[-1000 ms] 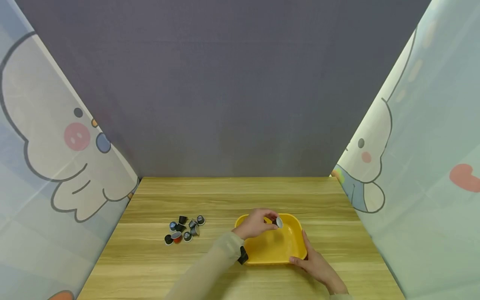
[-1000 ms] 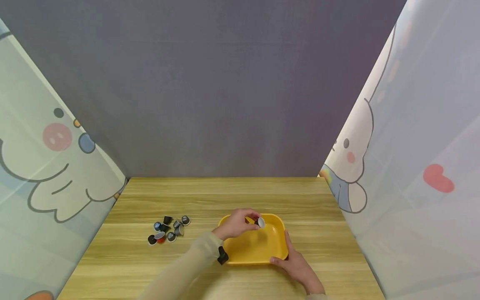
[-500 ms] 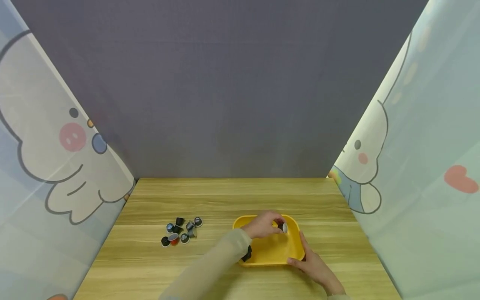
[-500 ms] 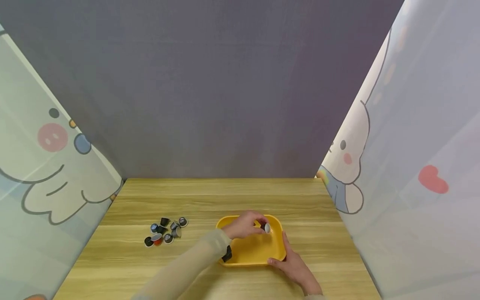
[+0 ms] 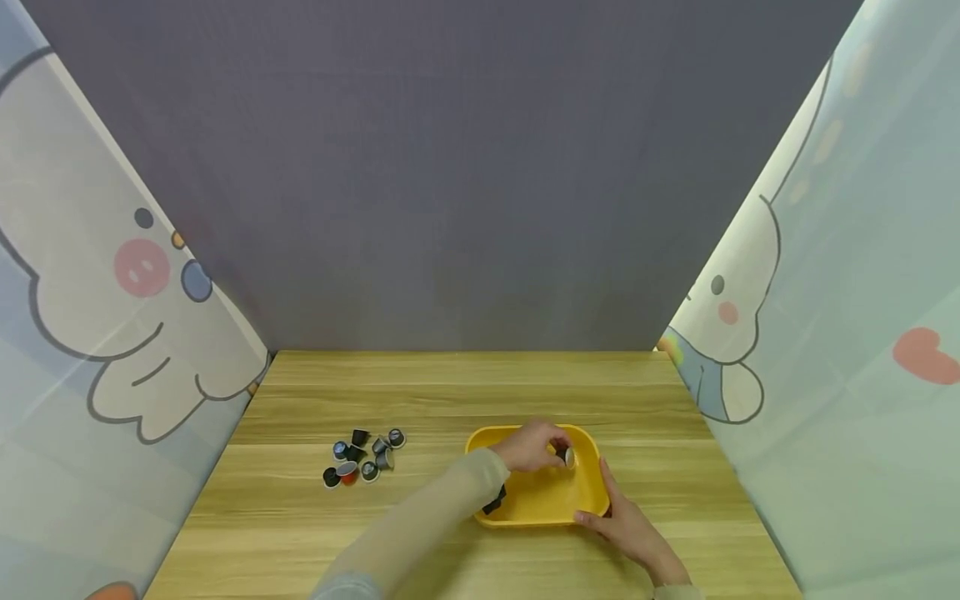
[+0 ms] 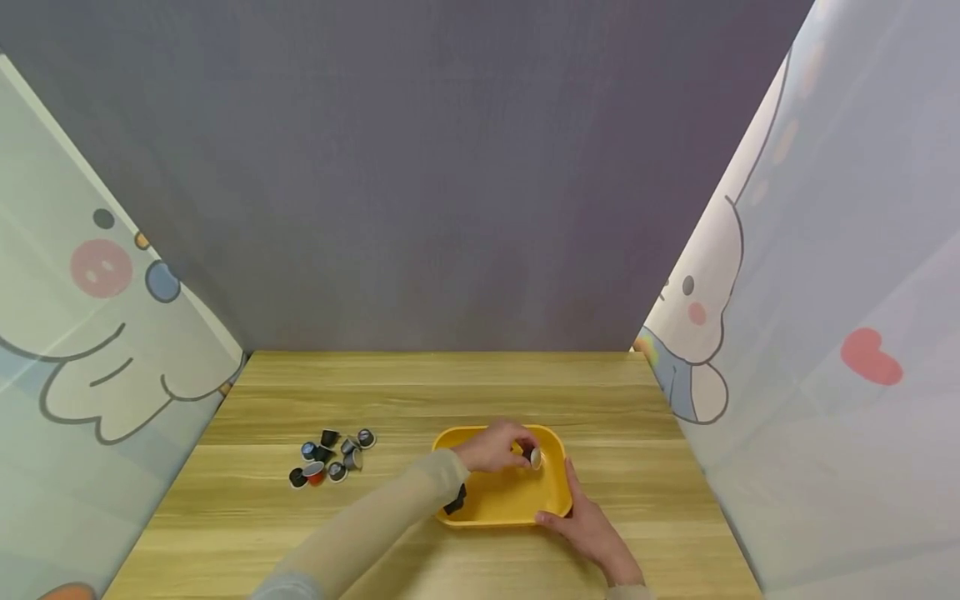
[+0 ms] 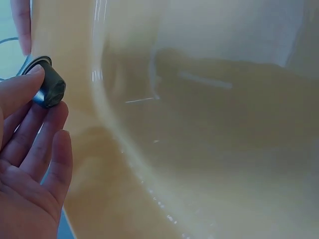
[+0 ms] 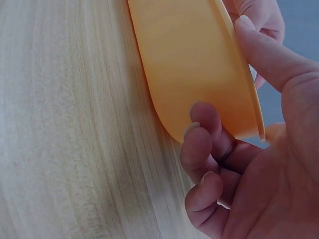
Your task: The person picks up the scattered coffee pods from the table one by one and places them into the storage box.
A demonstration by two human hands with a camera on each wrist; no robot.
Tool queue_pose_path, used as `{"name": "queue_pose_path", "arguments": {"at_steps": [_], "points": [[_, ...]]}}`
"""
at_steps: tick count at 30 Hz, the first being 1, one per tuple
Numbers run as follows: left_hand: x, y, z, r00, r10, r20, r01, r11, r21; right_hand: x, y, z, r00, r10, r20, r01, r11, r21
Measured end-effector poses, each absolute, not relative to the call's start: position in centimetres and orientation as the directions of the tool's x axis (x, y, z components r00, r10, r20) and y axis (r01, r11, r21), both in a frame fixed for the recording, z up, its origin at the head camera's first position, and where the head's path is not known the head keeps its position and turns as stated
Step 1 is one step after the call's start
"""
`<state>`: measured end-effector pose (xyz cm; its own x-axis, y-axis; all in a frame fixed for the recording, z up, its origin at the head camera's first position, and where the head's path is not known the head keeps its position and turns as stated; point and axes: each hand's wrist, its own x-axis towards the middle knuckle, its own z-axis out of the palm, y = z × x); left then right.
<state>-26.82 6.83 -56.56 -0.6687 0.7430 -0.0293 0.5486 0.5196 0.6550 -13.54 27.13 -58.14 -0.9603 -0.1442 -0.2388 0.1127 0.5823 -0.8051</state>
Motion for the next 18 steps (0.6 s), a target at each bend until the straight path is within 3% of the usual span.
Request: {"name": "queue_pose_path", "arguments": {"at_steps": [10, 18], "points": [[-26.72, 7.03, -56.8, -0.721, 0.69, -0.058, 0.476, 0.554, 0.683, -13.32, 26.94, -57.68, -0.965, -0.152, -0.212, 0.087, 0.578, -0.811], [-26.77, 6.78, -56.25, -0.718, 0.695, -0.027, 0.484, 0.526, 0.699, -13.37, 26.99, -57.81, -0.965, -0.153, -0.213, 0.084, 0.589, -0.804]]}}
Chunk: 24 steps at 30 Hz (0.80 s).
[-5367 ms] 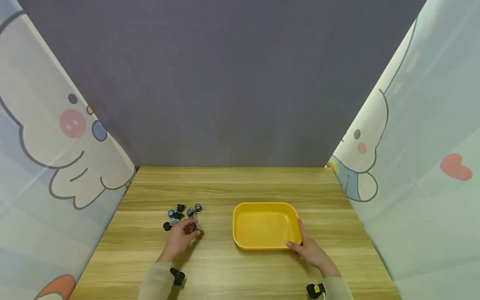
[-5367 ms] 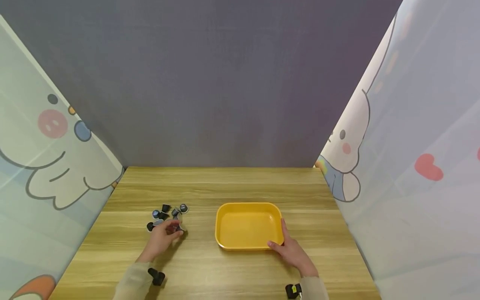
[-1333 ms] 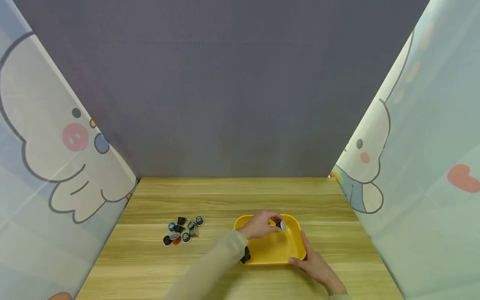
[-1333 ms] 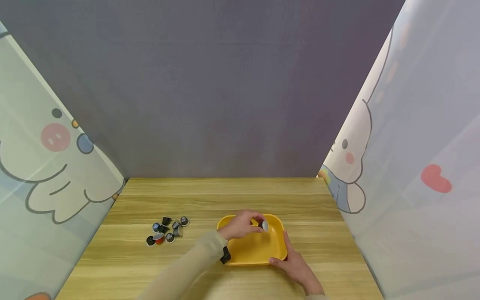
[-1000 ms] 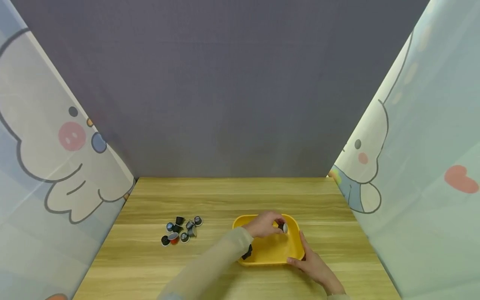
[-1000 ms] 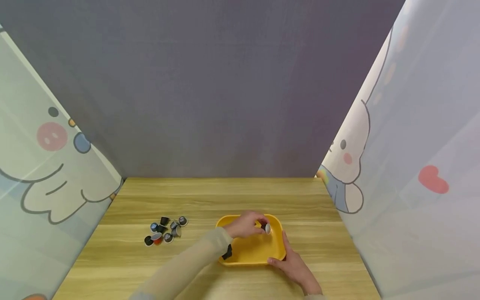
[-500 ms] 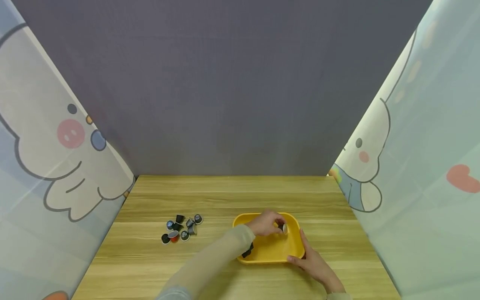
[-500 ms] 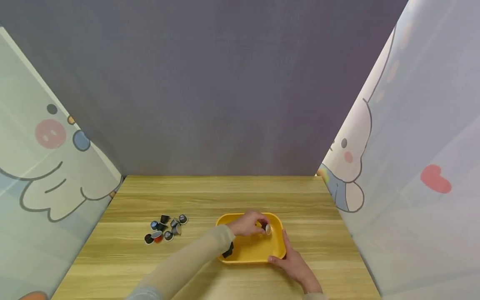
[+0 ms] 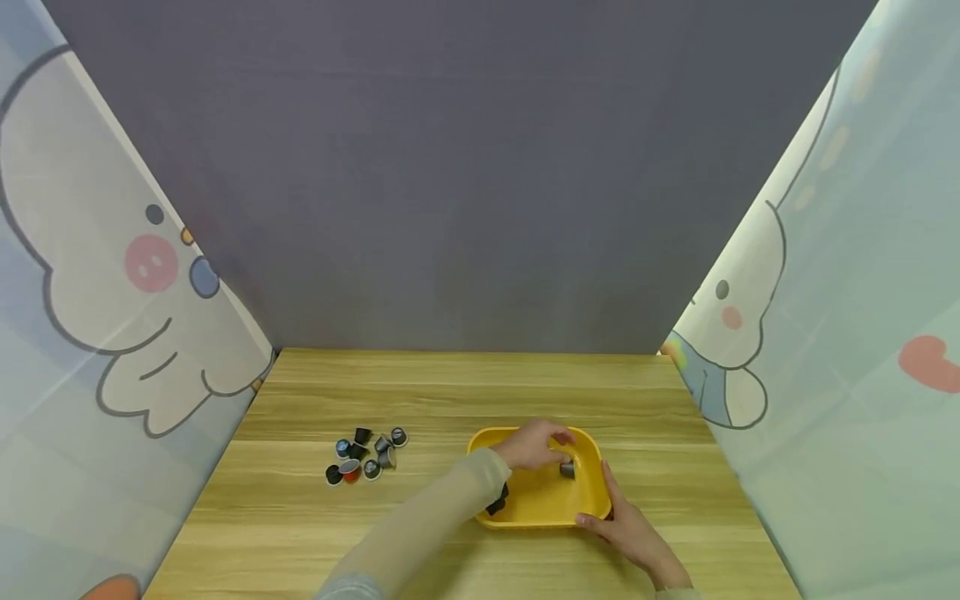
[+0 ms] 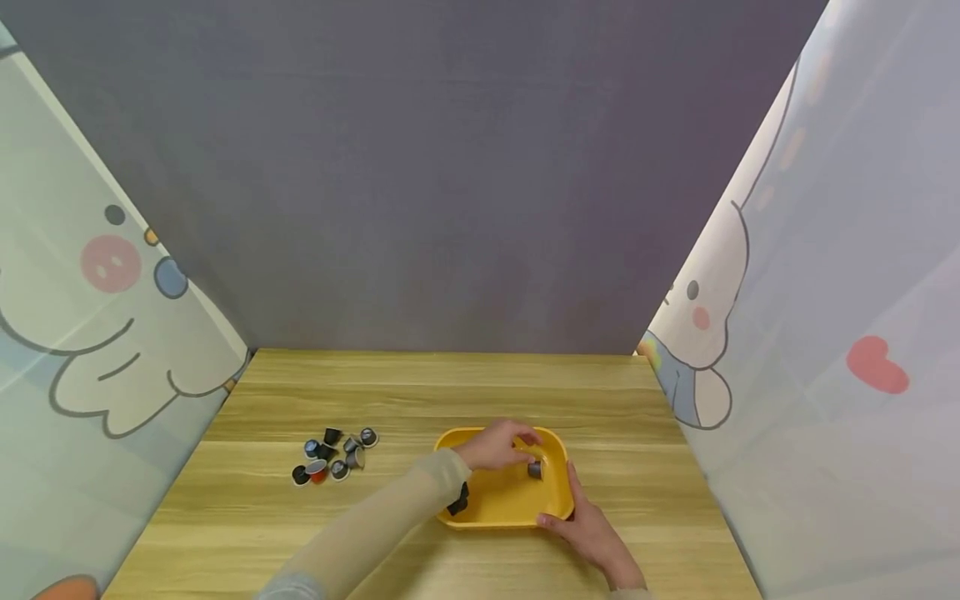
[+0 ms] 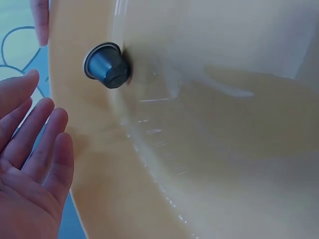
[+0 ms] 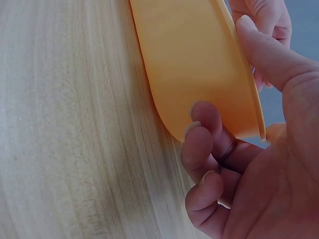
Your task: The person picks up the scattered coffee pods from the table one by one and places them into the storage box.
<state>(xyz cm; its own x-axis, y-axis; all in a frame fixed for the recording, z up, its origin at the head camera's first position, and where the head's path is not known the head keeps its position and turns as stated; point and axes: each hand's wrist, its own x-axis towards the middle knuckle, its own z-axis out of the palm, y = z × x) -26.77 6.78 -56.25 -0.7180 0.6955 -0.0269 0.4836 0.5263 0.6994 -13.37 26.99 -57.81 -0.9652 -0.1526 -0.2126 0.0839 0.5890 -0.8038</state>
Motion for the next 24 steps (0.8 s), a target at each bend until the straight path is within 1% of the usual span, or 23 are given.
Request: {"name": "queue_pose_path", "arguments": {"at_steps": [8, 15, 24], "points": [[-26.3, 6.3, -54.9, -0.733, 0.68, -0.002, 0.447, 0.484, 0.752, -13.5, 27.1, -58.1, -0.963, -0.155, -0.219, 0.088, 0.591, -0.802], [-26.0, 5.5, -53.8, -0.758, 0.651, 0.046, 0.426, 0.44, 0.791, -13.6, 27.2, -58.2, -0.962, -0.148, -0.23, 0.1, 0.592, -0.8], [-26.1, 3.4, -52.8, -0.794, 0.599, 0.108, 0.349, 0.302, 0.887, -13.5, 27.2, -58.3, -0.967, -0.144, -0.211, 0.088, 0.588, -0.804]]}}
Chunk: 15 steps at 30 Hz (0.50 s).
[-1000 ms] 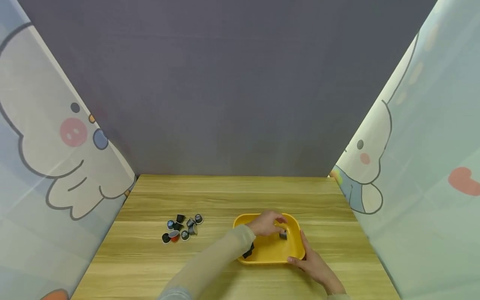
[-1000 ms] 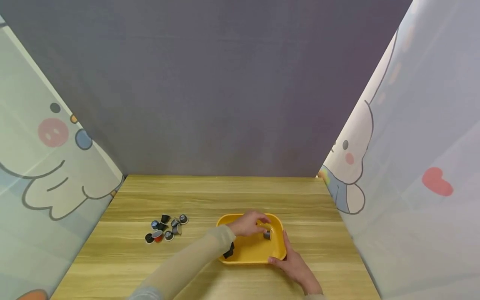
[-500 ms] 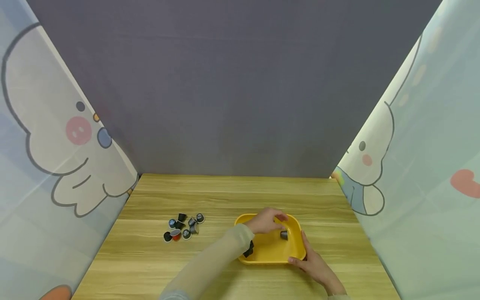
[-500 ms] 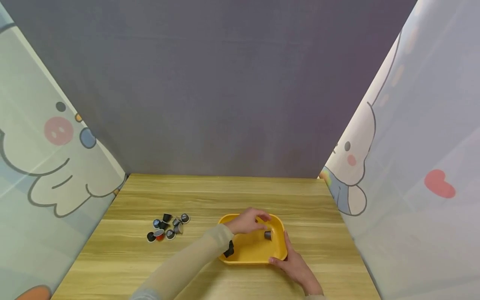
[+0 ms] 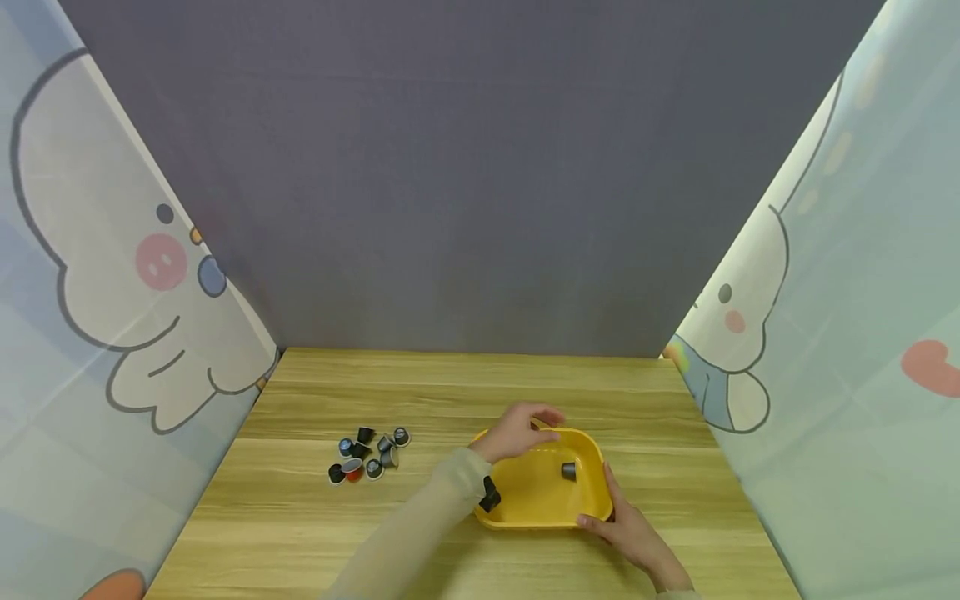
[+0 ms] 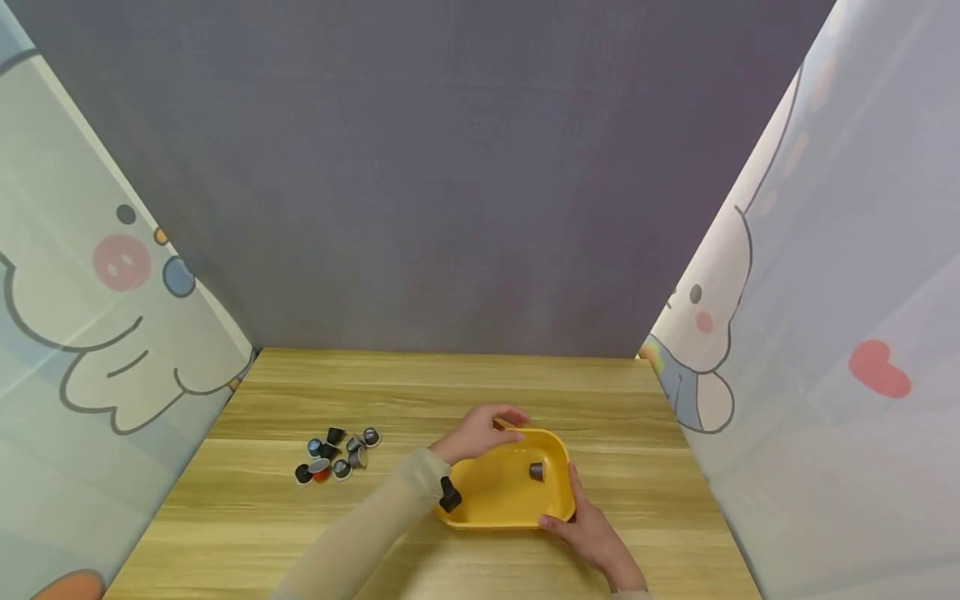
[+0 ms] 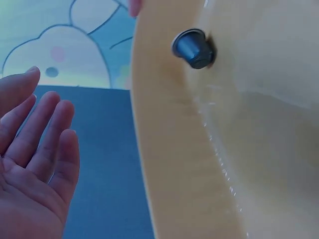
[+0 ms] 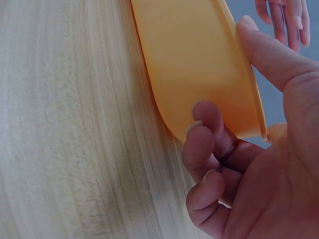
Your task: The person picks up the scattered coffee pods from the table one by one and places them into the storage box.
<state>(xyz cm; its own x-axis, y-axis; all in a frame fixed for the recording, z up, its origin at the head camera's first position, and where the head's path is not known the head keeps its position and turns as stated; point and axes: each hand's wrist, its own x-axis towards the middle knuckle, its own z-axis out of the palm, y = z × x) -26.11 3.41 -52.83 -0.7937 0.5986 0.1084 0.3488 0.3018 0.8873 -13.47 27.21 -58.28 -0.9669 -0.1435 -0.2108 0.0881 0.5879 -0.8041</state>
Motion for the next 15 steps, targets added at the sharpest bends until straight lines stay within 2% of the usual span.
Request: {"name": "queue_pose_path", "arguments": {"at_steps": [15], "points": [[-25.2, -2.0, -52.8, -0.865, 0.454, 0.212, 0.334, 0.208, 0.919, -13.3, 27.3, -58.5, -0.97, -0.144, -0.194, 0.077, 0.576, -0.814]]}}
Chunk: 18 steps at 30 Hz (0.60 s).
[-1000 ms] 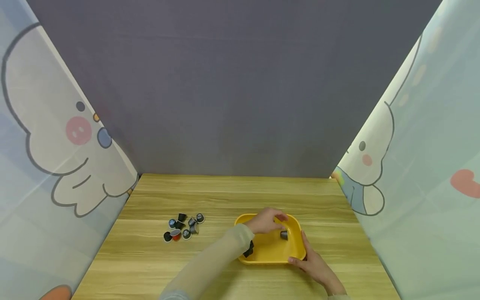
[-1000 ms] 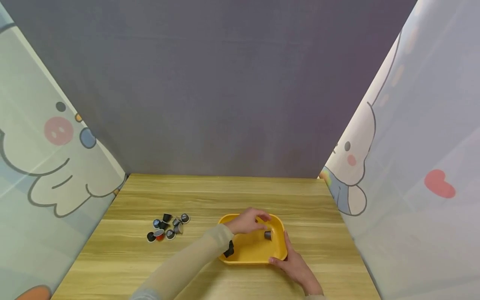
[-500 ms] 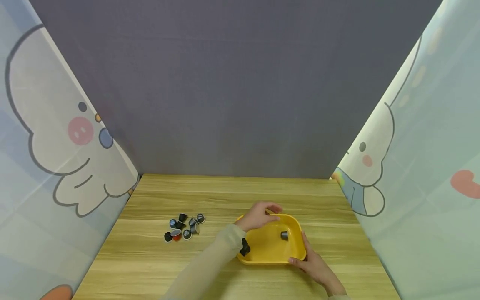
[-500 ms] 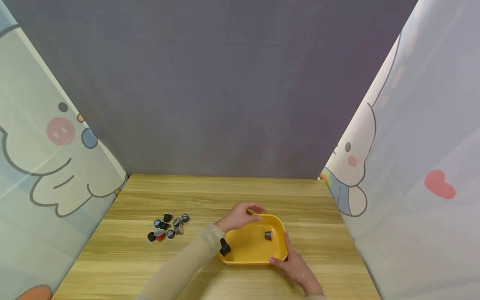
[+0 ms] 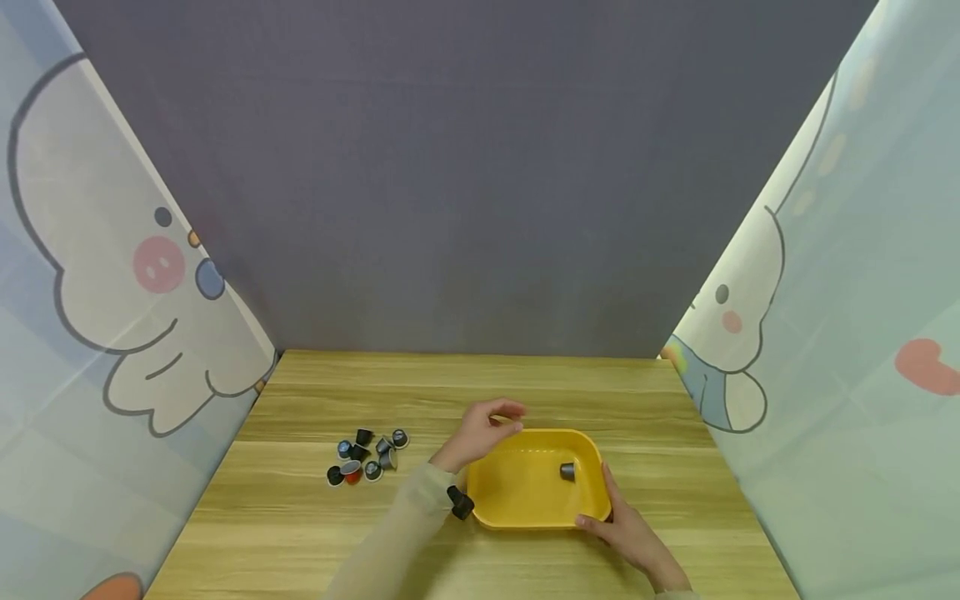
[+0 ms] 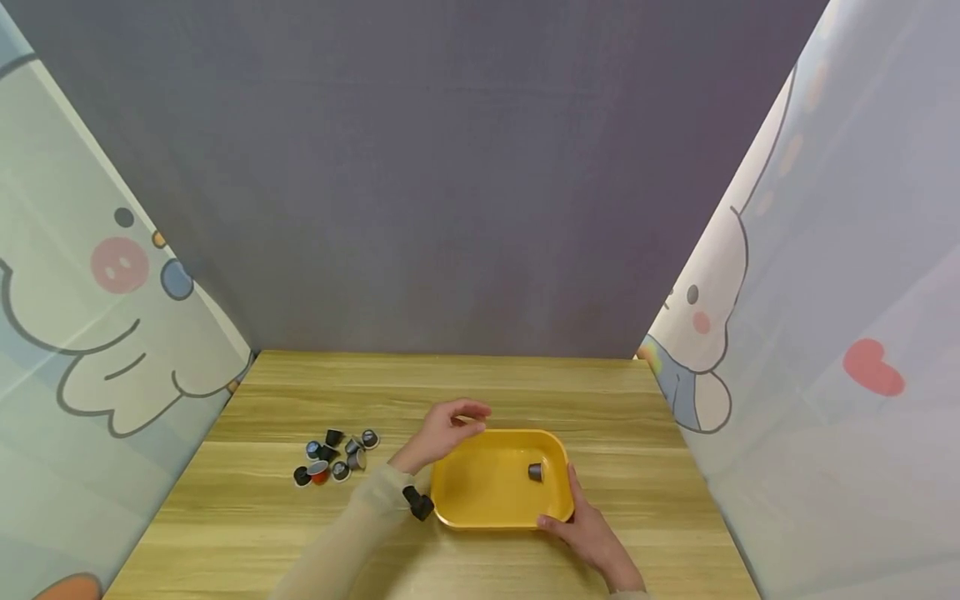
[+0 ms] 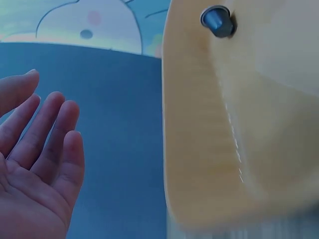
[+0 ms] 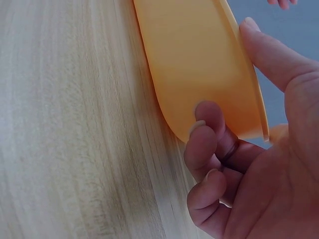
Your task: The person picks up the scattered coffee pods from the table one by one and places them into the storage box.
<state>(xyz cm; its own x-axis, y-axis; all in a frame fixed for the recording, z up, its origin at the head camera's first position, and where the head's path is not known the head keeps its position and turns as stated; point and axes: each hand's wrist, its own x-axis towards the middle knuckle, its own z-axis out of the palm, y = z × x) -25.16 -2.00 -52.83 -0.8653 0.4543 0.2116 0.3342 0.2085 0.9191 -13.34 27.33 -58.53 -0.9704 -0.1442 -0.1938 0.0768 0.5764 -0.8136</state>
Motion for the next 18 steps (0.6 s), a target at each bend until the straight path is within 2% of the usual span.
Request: {"name": "queue_pose_path", "arguments": {"at_steps": [7, 13, 18], "points": [[-23.9, -5.3, -53.8, -0.924, 0.33, 0.193, 0.278, 0.234, 0.932, -13.4, 27.4, -58.3, -0.968, -0.134, -0.211, 0.093, 0.588, -0.803], [-22.7, -9.3, -55.0, -0.951, 0.243, 0.191, 0.26, 0.291, 0.921, -13.3, 27.4, -58.3, -0.971, -0.14, -0.194, 0.078, 0.583, -0.809], [-21.8, -13.1, -56.4, -0.977, 0.102, 0.186, 0.21, 0.348, 0.914, -13.3, 27.3, -58.3, -0.97, -0.151, -0.192, 0.072, 0.575, -0.815]]}}
